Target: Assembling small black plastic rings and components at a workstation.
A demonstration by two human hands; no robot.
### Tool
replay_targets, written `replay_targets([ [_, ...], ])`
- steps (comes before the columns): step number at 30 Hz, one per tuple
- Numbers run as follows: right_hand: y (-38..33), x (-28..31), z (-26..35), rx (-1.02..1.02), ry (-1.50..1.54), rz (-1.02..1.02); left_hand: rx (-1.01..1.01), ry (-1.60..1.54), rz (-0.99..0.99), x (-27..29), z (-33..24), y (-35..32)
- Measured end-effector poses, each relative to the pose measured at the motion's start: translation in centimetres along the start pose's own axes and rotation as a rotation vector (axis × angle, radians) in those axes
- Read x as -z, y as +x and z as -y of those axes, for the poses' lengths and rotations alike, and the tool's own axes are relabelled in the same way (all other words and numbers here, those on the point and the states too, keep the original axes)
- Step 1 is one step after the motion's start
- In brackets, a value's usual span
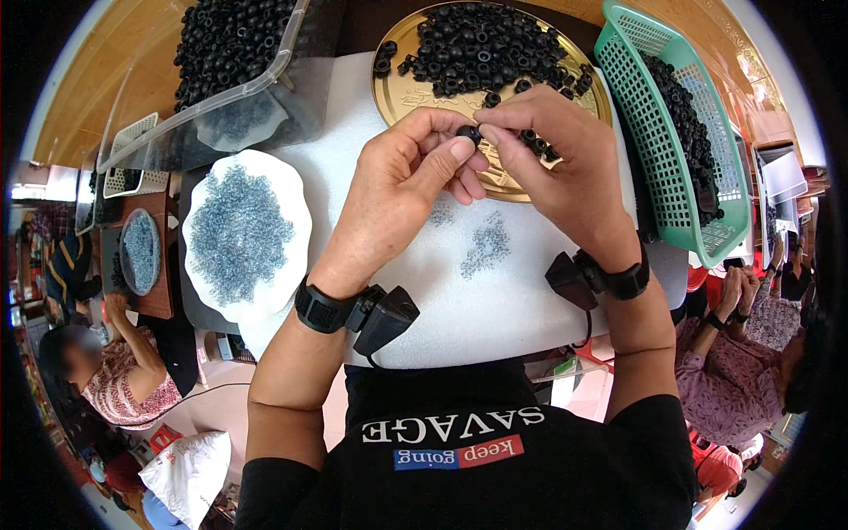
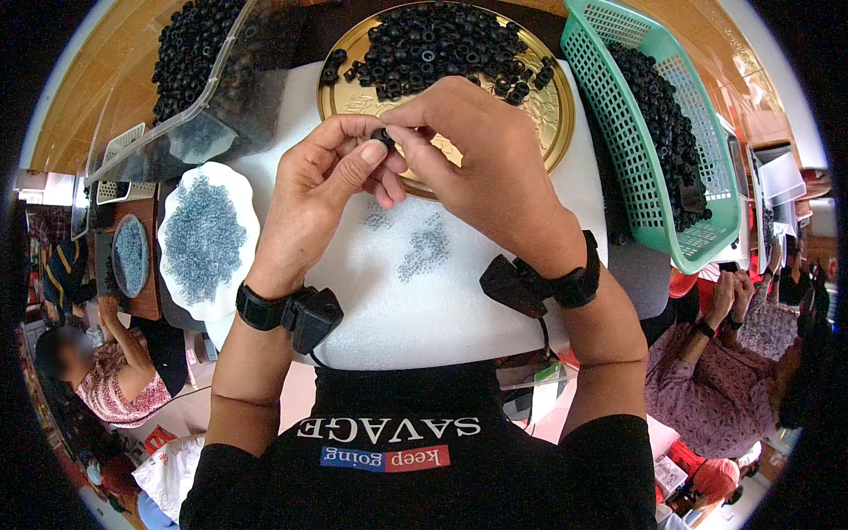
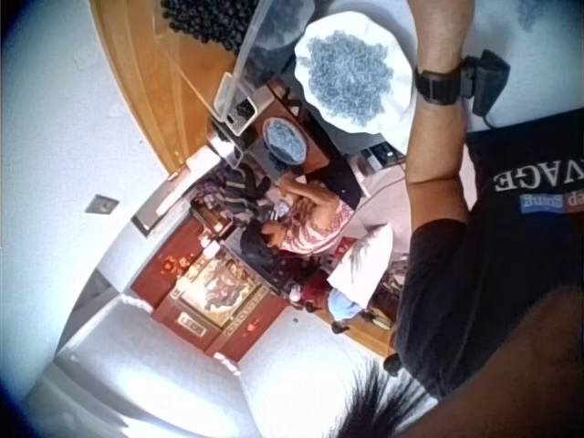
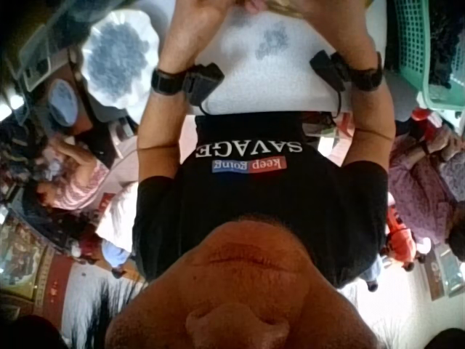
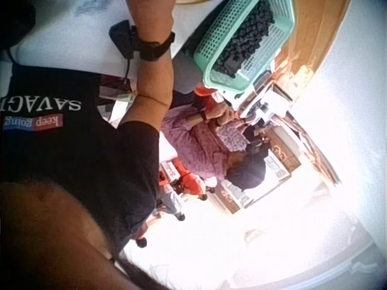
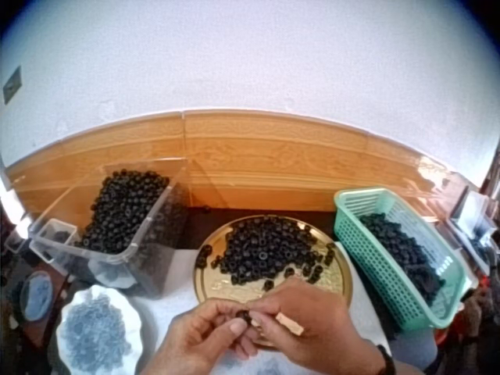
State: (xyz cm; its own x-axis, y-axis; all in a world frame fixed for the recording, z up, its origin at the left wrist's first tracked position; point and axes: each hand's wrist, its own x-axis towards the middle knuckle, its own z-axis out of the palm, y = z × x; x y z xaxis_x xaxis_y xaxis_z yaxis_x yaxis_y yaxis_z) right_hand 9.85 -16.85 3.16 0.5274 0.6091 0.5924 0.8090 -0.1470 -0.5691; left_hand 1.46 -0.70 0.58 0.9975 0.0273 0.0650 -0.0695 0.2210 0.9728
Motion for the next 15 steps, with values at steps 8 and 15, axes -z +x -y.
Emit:
replay_targets([
  [8, -0.16, 0.28, -0.10, -0.139, 0.137, -0.006, -0.011, 0.037, 0.006, -0.09, -0.08, -0.09],
  [15, -0.01, 0.23, 0.07, -0.037, 0.010, 0.006, -0.024, 0.050, 0.006, -0.10, -0.12, -0.09],
])
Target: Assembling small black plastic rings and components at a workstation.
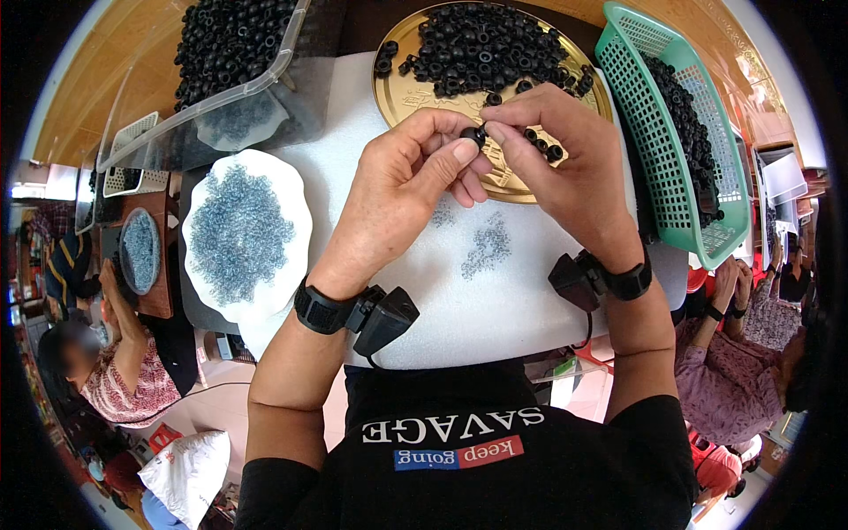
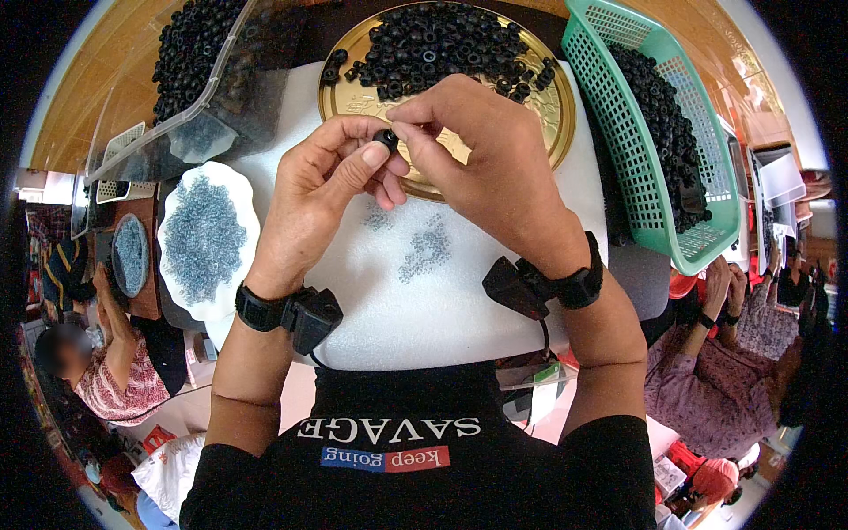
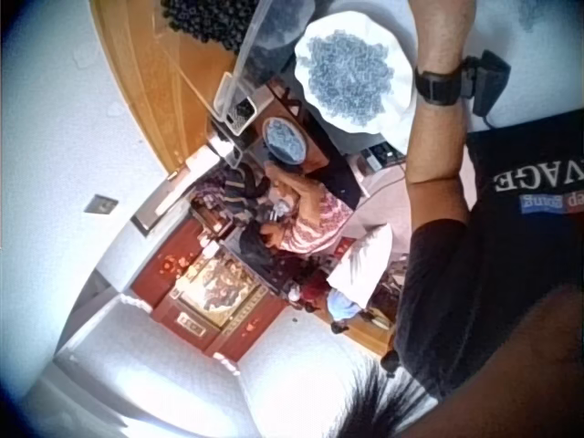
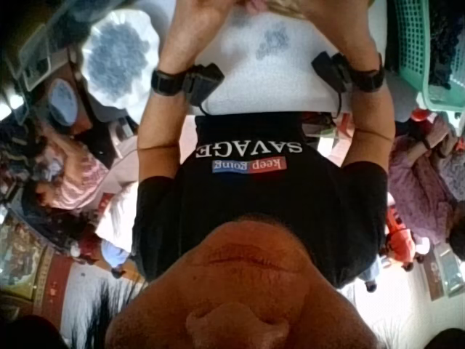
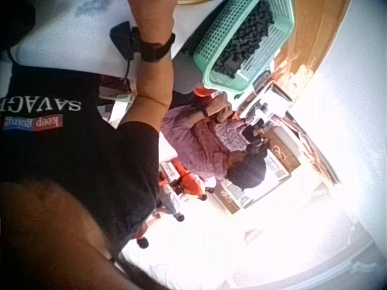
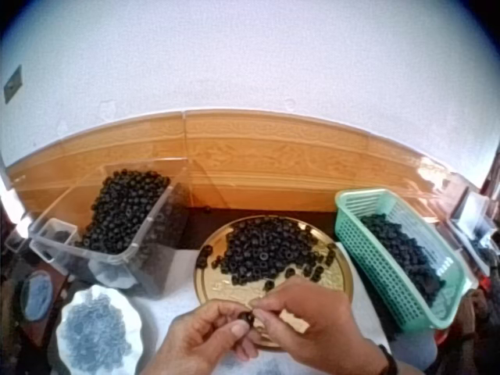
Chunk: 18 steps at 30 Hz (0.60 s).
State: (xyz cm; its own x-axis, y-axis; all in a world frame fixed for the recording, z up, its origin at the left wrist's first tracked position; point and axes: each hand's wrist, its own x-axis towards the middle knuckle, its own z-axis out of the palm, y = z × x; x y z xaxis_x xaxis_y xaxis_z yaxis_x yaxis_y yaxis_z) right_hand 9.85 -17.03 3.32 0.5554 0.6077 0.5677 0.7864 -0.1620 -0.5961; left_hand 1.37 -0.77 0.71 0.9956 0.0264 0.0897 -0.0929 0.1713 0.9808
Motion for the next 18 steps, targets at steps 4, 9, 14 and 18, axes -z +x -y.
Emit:
replay_targets([
  [4, 0.0, -0.2, 0.0, 0.109, -0.101, -0.010, 0.008, -0.013, 0.002, 0.1, 0.0, 0.0],
  [9, -0.1, -0.4, 0.2, 0.167, -0.138, -0.008, 0.006, -0.018, 0.004, 0.2, -0.1, 0.0],
  [14, -0.3, -0.9, -0.5, 0.176, -0.142, -0.022, 0.011, 0.000, -0.064, 0.0, -0.2, 0.2],
  [18, -0.3, -1.0, -0.4, 0.047, -0.021, -0.017, 0.001, 0.002, -0.080, 0.2, 0.2, 0.2],
])
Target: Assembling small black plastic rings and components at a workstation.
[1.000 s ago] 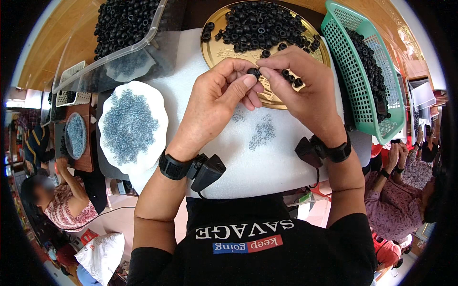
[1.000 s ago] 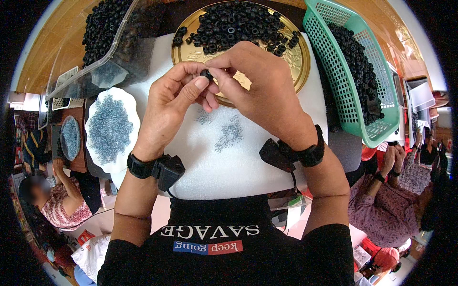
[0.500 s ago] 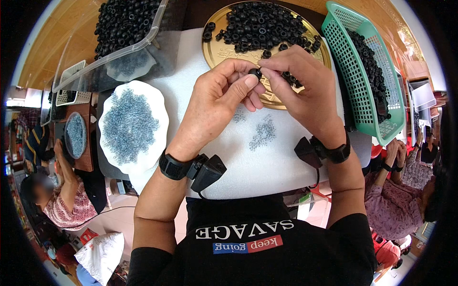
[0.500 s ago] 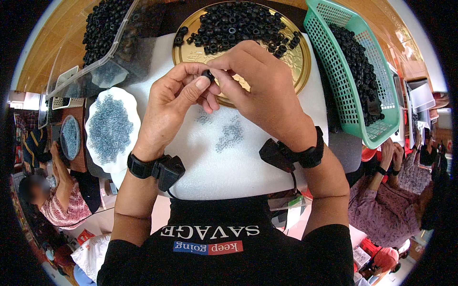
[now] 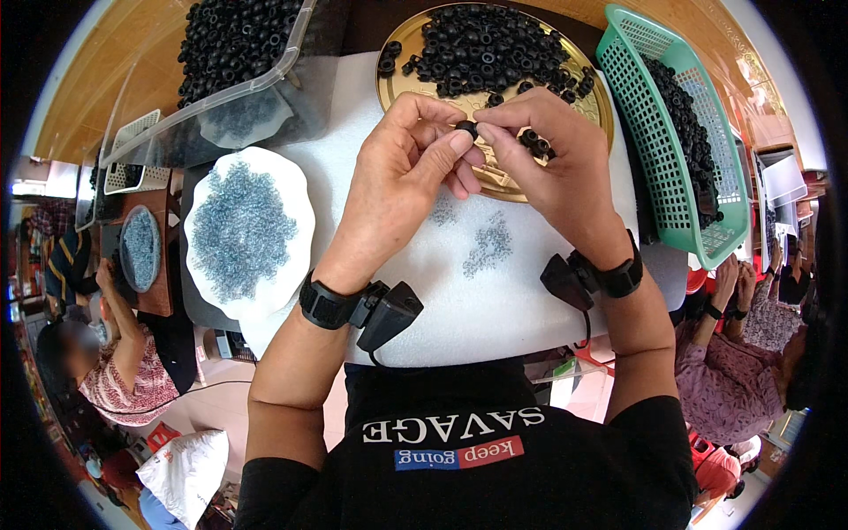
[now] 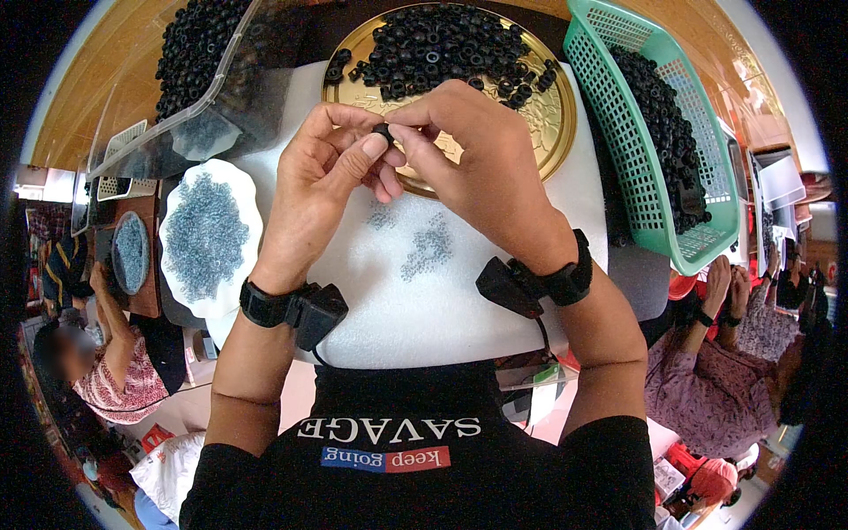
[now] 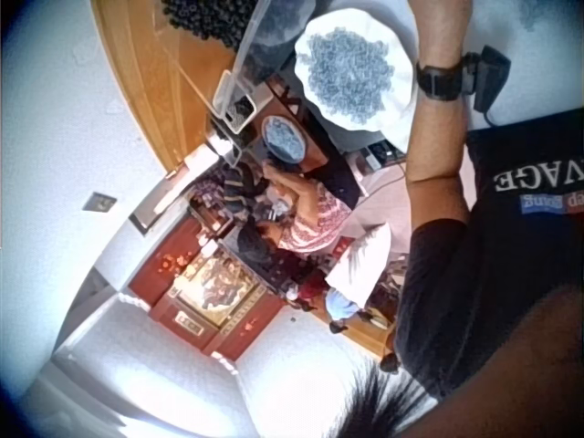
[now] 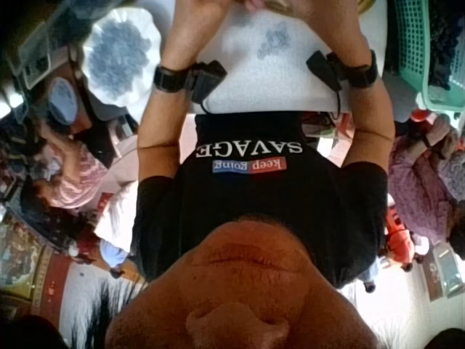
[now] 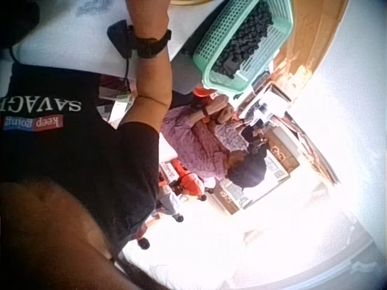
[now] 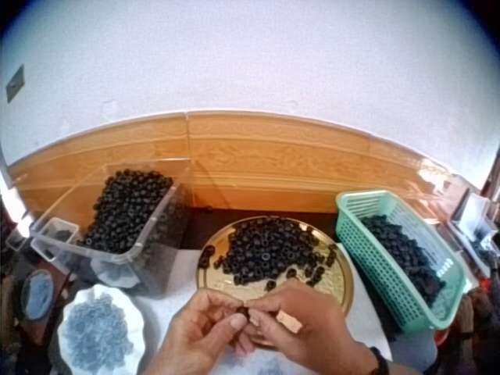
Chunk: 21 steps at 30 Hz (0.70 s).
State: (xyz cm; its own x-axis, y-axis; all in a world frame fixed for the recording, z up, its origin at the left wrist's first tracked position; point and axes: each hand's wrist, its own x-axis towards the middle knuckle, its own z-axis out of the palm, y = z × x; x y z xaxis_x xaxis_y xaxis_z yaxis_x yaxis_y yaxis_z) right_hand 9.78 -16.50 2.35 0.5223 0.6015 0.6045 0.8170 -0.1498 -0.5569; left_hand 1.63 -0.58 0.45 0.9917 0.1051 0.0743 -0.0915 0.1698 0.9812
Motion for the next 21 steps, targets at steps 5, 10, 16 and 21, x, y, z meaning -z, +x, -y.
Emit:
replay_targets([
  [5, -0.2, 0.3, -0.2, -0.134, 0.084, 0.040, -0.035, 0.036, 0.021, -0.2, 0.0, -0.2],
  [10, -0.1, 0.6, -0.6, -0.230, 0.297, 0.102, -0.031, 0.097, -0.008, -0.3, -0.1, -0.3],
  [16, 0.1, 1.4, -0.5, -0.358, 0.415, 0.178, -0.045, 0.104, -0.026, -0.2, -0.5, -0.4],
  [21, -0.2, 0.7, -0.9, -0.335, 0.445, 0.125, -0.022, 0.029, -0.015, -0.1, -0.5, -0.2],
])
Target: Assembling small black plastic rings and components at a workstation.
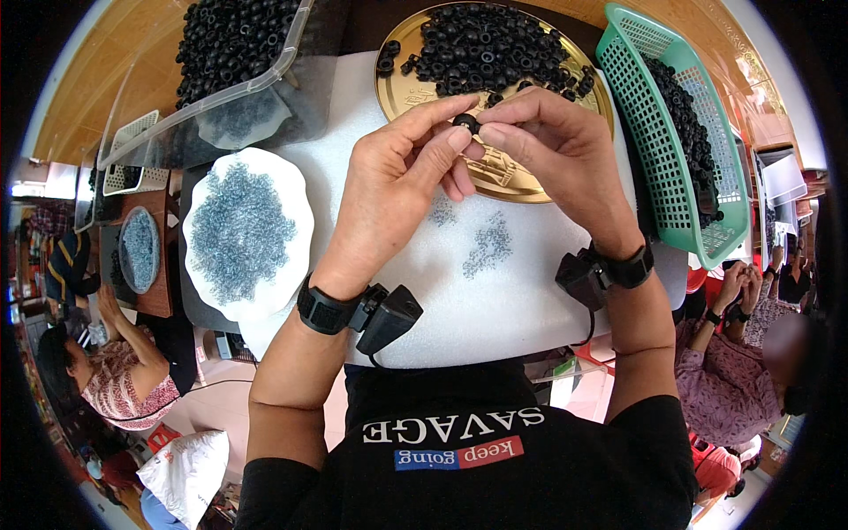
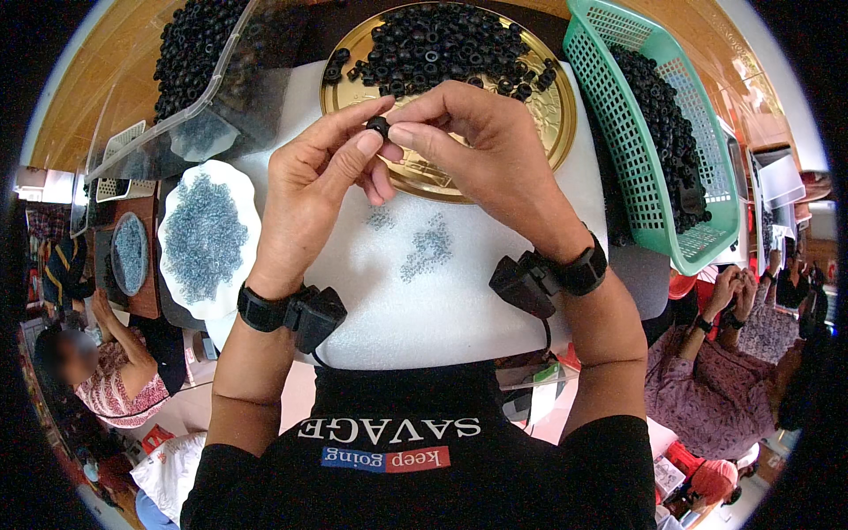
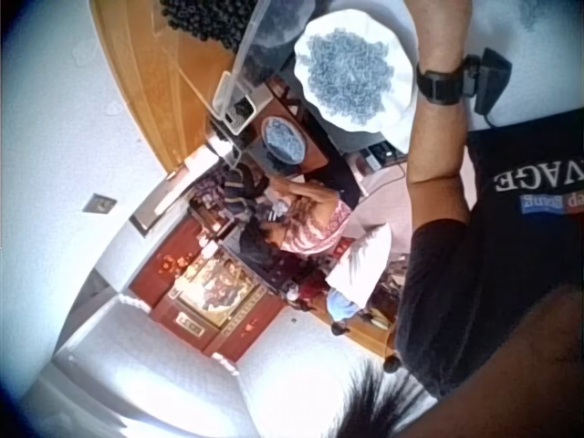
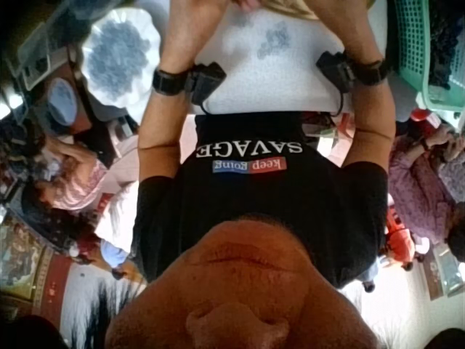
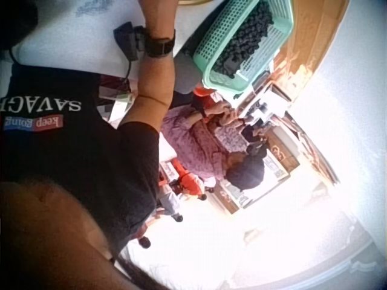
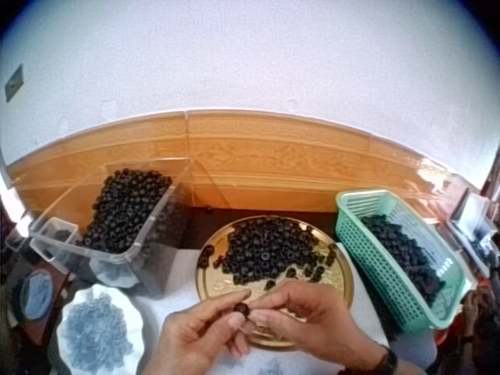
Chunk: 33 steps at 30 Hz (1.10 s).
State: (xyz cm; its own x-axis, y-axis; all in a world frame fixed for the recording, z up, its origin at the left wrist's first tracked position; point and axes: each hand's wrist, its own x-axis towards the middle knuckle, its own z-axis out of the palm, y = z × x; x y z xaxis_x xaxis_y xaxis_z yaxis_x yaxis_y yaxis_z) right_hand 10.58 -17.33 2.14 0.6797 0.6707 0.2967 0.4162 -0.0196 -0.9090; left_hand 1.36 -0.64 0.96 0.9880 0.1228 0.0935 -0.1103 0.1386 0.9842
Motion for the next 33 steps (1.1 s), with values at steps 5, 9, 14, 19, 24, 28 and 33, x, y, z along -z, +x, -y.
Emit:
replay_targets([
  [5, -0.1, -0.6, 0.2, -0.067, 0.097, -0.003, -0.023, 0.118, 0.009, 0.0, -0.1, -0.1],
  [9, -0.1, -0.6, 0.1, -0.070, 0.144, -0.013, -0.013, 0.109, 0.019, 0.1, -0.1, -0.2],
  [14, 0.3, -0.1, 0.0, -0.111, 0.228, 0.001, -0.084, 0.237, 0.022, -0.1, -0.3, -0.3],
  [19, 0.4, 0.6, -0.4, -0.220, 0.487, 0.126, -0.209, 0.189, 0.006, -0.5, -0.3, -0.3],
  [24, 0.2, 0.5, -0.8, -0.253, 0.684, 0.223, -0.437, 0.347, 0.026, -0.1, -0.2, -0.1],
  [28, -0.2, -0.2, -0.4, -0.300, 0.742, 0.255, -0.550, 0.312, 0.008, 0.0, 0.2, 0.2],
  [33, -0.4, -0.7, -0.6, -0.307, 0.772, 0.287, -0.642, 0.405, 0.071, 0.4, 0.0, 0.5],
])
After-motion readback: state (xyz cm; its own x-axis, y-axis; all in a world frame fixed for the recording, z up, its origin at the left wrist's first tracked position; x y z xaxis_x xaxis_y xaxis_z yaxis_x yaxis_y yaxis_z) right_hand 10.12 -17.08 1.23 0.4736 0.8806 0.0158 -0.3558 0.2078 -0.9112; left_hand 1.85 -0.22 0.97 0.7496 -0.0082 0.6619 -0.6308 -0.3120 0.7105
